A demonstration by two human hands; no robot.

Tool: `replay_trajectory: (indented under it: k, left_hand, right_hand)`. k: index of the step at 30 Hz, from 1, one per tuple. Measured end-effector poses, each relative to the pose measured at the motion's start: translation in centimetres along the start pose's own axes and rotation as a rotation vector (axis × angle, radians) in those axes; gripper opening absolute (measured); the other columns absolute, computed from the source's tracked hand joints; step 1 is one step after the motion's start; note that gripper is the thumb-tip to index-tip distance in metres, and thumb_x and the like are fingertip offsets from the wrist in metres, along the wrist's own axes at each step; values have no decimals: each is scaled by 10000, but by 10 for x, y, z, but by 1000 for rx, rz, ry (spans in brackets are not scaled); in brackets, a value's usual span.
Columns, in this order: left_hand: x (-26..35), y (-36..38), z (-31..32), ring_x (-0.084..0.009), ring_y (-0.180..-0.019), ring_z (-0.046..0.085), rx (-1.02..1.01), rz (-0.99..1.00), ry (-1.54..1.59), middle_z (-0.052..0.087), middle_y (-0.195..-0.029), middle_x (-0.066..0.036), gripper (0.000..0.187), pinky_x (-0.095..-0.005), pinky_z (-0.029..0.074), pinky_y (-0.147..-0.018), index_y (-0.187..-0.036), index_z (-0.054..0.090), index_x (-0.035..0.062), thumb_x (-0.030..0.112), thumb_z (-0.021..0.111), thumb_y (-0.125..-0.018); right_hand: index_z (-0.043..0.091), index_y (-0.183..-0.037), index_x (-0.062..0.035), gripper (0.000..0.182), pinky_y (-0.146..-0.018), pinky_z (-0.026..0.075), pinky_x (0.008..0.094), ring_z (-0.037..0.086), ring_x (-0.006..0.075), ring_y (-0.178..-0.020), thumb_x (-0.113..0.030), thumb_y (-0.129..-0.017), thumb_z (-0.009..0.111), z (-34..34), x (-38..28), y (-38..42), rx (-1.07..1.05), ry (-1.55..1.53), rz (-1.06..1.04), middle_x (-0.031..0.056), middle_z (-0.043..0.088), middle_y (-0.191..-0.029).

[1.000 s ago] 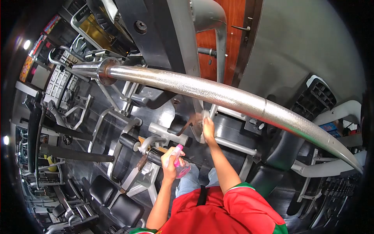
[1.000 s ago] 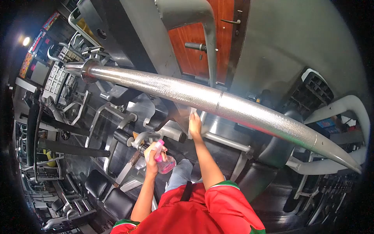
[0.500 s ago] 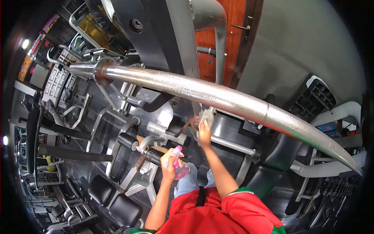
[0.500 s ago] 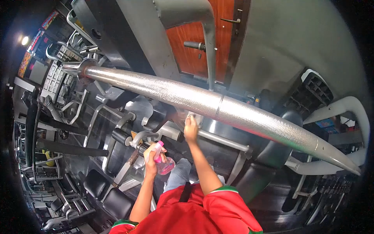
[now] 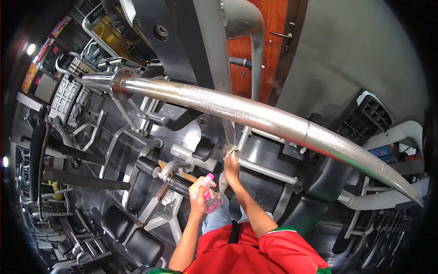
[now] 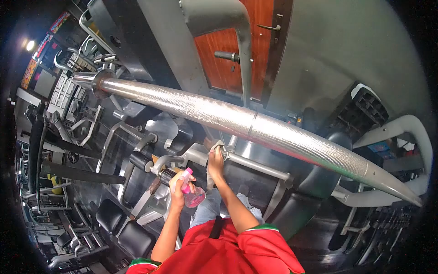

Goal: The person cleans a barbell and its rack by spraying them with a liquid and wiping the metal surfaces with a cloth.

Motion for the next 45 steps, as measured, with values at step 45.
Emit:
replay_trajectory:
  k: [45]
  left_hand:
    - [276, -45, 76, -167, -440, 595, -37, 427, -298, 614, -678, -85, 255, -282, 460, -420, -763, 621, -45, 166, 544, -884]
  right_hand:
    - [672, -1071, -70, 280, -719, 517, 401, 598, 264, -886, -129, -808, 747, -214, -471, 154, 229, 719, -1305, 79, 567, -928]
Point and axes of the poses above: each hand's wrist, its own y-axis away from the middle knuckle, its own z-axis out of the palm, x = y × z, the point moved 8 cm from there along -y, towards the middle knuckle
